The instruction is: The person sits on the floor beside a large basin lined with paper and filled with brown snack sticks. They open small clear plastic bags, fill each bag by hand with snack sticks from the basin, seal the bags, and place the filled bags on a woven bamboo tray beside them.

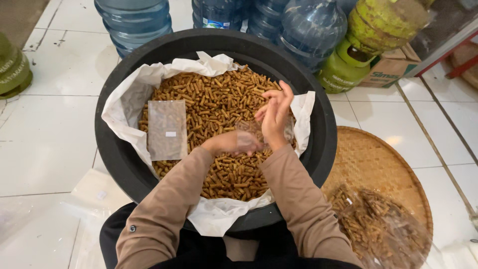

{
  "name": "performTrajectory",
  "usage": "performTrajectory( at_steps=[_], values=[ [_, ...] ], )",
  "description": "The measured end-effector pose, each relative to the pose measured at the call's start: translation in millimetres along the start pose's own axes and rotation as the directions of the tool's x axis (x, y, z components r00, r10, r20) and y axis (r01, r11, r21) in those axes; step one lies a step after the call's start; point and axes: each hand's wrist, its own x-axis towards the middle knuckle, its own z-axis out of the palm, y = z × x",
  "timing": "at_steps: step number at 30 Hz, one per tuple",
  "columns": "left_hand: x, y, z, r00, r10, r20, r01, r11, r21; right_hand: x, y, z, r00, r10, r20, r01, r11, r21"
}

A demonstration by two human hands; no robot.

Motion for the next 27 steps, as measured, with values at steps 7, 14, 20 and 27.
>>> performTrajectory(
  at_steps=[7,14,20,27],
  values=[
    [-31.5,18.1,-17.2,0.897,0.399,-0.19,-0.399,0.916,0.039,10.1,13.9,-12.0,0.993,-0.103,-0.05,0.077,0.926,-0.37],
    [-21.6,19.6,4.1,0.842,0.179,-0.509,-0.208,0.978,-0.001,7.3,23.6,-22.0,0.993,-0.087,-0.082,0.047,0.916,-0.399],
    [-25.2,26.5,8.0,0.774,0.217,-0.595,-0.167,0.976,0.138,2.6,15.2,-13.0,0.998,-0.059,-0.019,0.044,0.889,-0.455],
    [-19.4,12.3,3.7,0.505,0.098,-0.858,-0.174,0.985,0.011,-5.7,-8.1,-0.6,0.871,-0.482,0.097,0.441,0.677,-0.589]
  ],
)
